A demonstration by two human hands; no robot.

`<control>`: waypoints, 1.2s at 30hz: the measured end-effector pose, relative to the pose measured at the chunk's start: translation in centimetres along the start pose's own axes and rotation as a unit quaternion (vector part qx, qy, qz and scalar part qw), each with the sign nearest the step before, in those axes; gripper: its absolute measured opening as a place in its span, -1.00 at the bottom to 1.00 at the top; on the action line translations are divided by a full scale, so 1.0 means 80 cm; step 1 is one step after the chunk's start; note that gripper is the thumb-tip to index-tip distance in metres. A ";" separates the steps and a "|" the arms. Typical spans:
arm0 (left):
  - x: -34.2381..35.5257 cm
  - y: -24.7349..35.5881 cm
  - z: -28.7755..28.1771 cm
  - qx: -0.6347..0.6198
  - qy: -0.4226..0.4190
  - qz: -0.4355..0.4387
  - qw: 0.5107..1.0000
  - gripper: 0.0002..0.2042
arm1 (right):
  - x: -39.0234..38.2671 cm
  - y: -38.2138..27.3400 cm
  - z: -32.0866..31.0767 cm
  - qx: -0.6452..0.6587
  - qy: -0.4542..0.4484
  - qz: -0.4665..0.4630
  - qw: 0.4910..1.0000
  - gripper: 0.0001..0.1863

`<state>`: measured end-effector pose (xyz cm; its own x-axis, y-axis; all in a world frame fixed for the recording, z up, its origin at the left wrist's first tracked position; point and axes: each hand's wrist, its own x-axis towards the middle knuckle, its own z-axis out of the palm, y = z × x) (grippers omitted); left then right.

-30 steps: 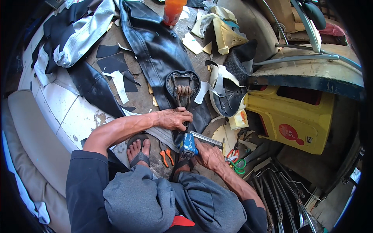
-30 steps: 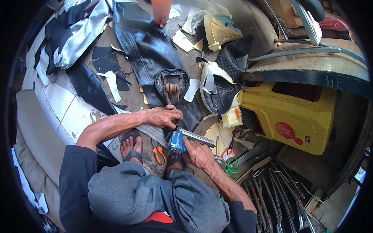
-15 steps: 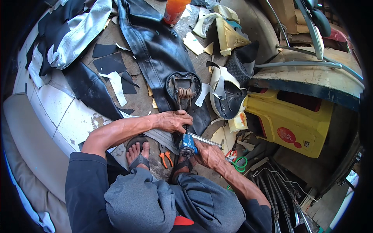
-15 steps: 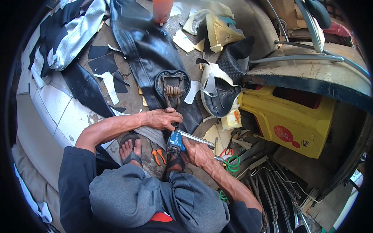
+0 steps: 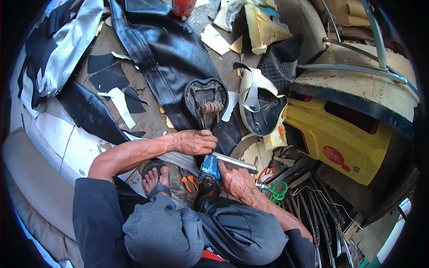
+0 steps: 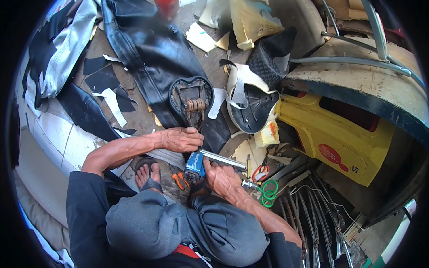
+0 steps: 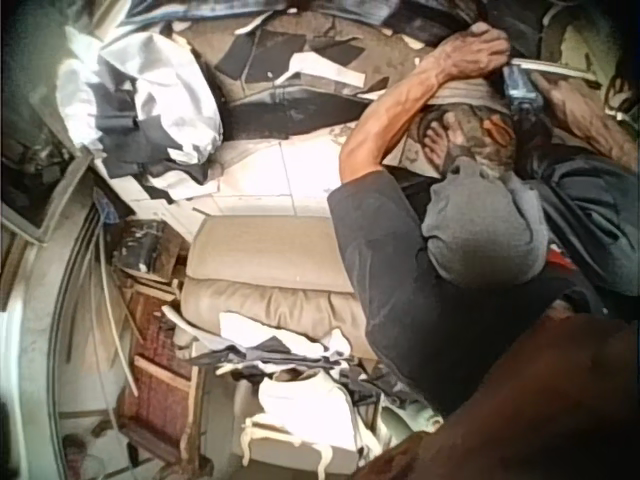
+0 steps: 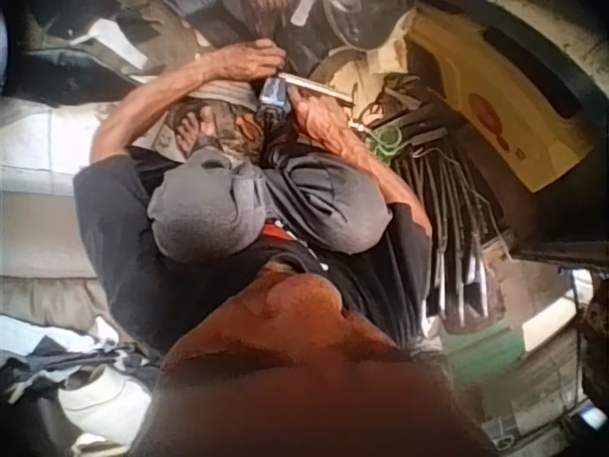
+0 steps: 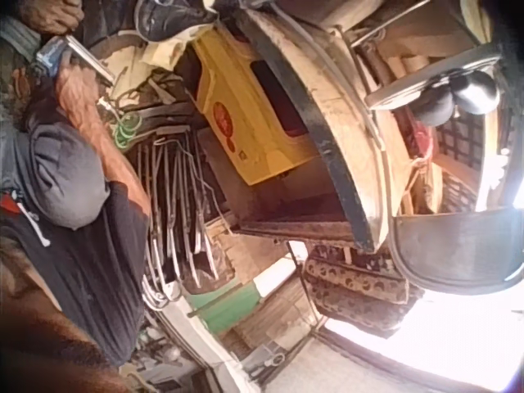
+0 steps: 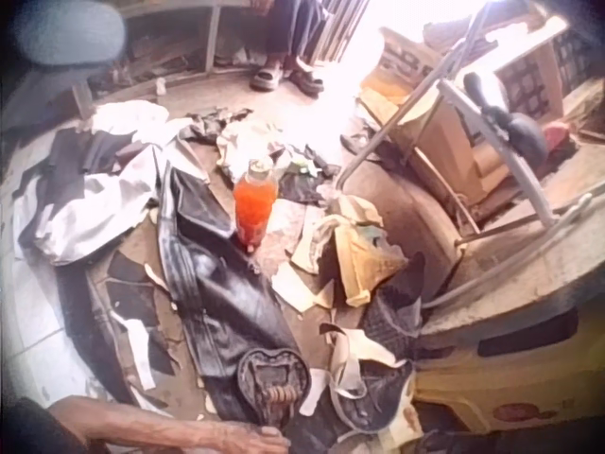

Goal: The person reupholsters a bicycle seat by stretching black fabric over the foam and frame, securing it with a pneumatic stapler, and trimming the excess fabric with scissors.

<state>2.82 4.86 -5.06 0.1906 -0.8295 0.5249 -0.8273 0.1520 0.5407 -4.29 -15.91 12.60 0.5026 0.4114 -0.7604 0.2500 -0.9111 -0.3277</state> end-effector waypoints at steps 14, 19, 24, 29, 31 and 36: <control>0.003 0.005 -0.005 0.032 -0.084 -0.025 0.996 -0.78 | 0.006 0.011 -0.015 0.041 -0.067 -0.007 0.997 -0.34; 0.006 0.005 -0.006 0.027 -0.092 -0.026 0.995 -0.76 | 0.001 0.007 -0.008 0.028 -0.009 -0.030 0.999 -0.55; 0.004 0.009 -0.007 0.060 -0.089 -0.028 0.994 -0.77 | 0.005 -0.004 -0.010 0.043 -0.013 0.018 0.999 -0.72; 0.009 0.012 -0.009 0.079 -0.080 -0.031 0.993 -0.80 | -0.001 -0.011 0.003 0.047 0.002 0.035 0.998 -0.67; 0.012 0.020 -0.009 0.107 -0.085 -0.047 0.989 -0.80 | -0.011 -0.008 0.007 0.051 -0.005 0.042 0.998 -0.54; 0.008 0.047 -0.003 0.092 -0.033 -0.102 0.990 -0.79 | -0.047 0.002 0.050 0.111 0.090 0.034 0.989 -0.32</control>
<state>-0.04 5.08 -2.53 0.3348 -0.8667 0.3697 -0.8583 -0.1186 0.4993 -9.44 -17.73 13.16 0.6562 0.3294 -0.6789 0.0336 -0.9115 -0.4099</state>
